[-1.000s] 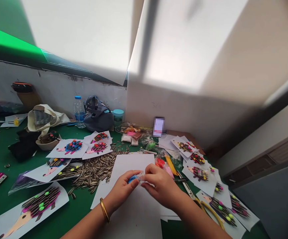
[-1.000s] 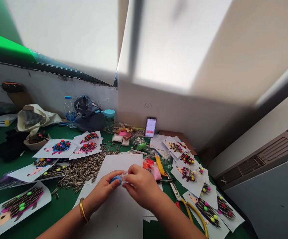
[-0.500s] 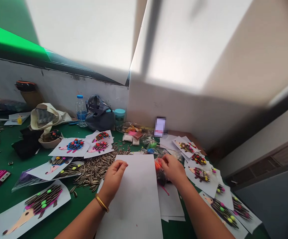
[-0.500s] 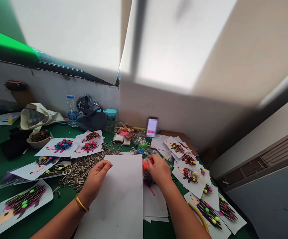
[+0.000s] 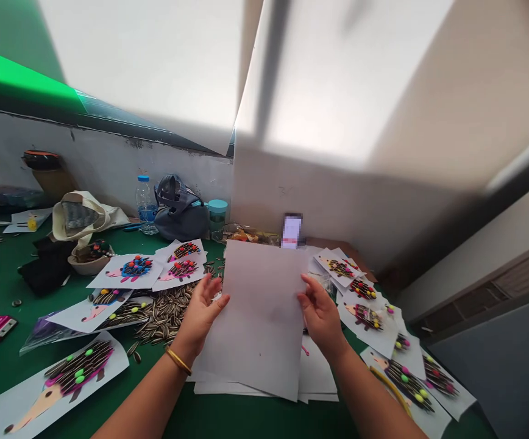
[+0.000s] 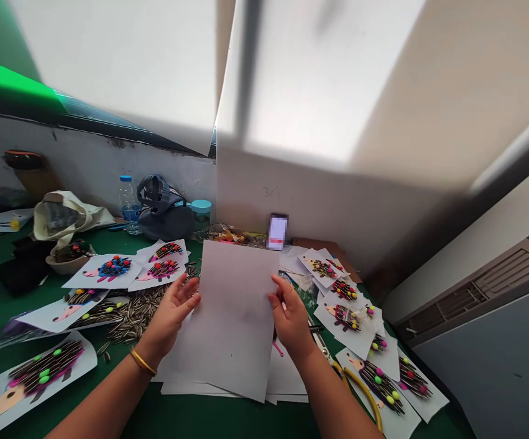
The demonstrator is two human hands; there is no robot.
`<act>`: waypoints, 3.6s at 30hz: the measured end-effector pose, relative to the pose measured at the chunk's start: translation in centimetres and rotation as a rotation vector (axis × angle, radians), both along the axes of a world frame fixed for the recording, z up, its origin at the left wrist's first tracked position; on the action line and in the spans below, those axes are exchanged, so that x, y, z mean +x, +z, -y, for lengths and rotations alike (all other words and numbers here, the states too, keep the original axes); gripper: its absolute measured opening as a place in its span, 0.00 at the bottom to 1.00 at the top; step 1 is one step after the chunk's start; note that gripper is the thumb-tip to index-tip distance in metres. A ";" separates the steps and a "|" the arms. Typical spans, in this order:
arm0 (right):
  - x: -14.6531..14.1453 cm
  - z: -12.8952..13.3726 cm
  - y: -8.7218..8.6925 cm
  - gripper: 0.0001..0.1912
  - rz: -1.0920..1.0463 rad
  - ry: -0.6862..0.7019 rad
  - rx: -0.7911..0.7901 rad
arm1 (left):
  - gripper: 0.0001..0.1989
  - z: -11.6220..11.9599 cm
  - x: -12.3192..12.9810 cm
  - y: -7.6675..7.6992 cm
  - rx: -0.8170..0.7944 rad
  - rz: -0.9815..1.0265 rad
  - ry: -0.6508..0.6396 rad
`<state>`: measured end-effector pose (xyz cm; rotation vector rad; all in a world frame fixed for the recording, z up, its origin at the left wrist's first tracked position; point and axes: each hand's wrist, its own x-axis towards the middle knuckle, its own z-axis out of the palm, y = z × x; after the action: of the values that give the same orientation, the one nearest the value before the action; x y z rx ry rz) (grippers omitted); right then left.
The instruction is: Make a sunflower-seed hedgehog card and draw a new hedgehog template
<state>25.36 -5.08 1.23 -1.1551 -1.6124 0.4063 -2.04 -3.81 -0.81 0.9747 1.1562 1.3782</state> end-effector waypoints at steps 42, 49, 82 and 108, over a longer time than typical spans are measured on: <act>0.6 1.6 -2.2 0.23 -0.288 -0.155 -0.334 | 0.44 3.1 1.9 2.4 0.103 0.422 -0.536; 1.1 2.4 -0.8 0.19 -0.164 0.123 -0.270 | 0.29 2.1 1.8 1.2 0.025 0.296 -0.207; 1.2 0.5 4.2 0.06 0.403 0.268 -0.639 | 0.21 2.2 2.3 0.2 -0.145 -0.192 -0.410; 1.6 0.6 4.0 0.08 0.419 0.293 -0.690 | 0.23 2.0 2.2 -0.3 -0.148 -0.276 -0.417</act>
<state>26.96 -5.67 5.21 -1.5891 -2.0969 1.0235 0.17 -5.78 -1.10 1.2428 1.1555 0.8337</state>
